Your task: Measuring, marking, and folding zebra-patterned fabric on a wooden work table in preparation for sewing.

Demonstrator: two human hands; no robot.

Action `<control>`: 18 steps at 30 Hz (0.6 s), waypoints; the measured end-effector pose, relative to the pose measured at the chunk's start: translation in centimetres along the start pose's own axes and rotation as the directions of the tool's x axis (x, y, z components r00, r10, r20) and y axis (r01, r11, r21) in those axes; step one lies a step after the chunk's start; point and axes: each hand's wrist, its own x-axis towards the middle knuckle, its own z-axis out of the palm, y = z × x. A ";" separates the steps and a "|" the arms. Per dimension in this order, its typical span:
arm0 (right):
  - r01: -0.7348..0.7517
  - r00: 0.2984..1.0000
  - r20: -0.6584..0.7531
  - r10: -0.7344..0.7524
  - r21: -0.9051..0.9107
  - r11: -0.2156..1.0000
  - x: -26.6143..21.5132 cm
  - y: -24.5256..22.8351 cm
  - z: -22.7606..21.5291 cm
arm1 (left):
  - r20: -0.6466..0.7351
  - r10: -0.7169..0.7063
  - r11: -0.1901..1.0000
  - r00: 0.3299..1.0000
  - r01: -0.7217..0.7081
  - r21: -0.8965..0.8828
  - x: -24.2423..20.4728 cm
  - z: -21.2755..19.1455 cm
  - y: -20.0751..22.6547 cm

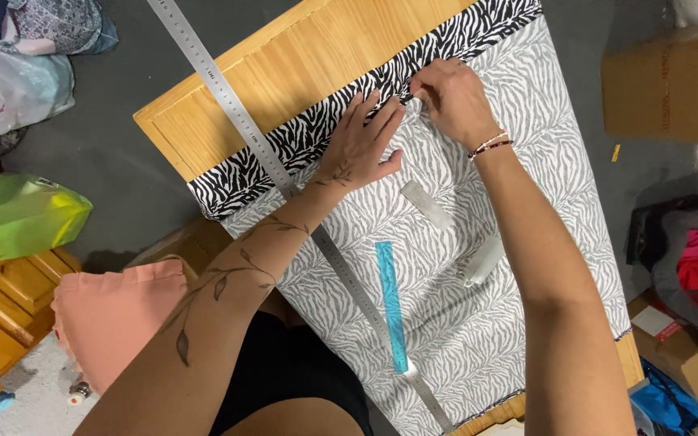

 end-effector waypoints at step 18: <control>0.006 0.996 -0.085 0.002 0.098 0.995 -0.4 0.5 1.5 | -0.033 0.006 0.996 0.999 -0.009 -0.092 -0.5 0.5 -0.3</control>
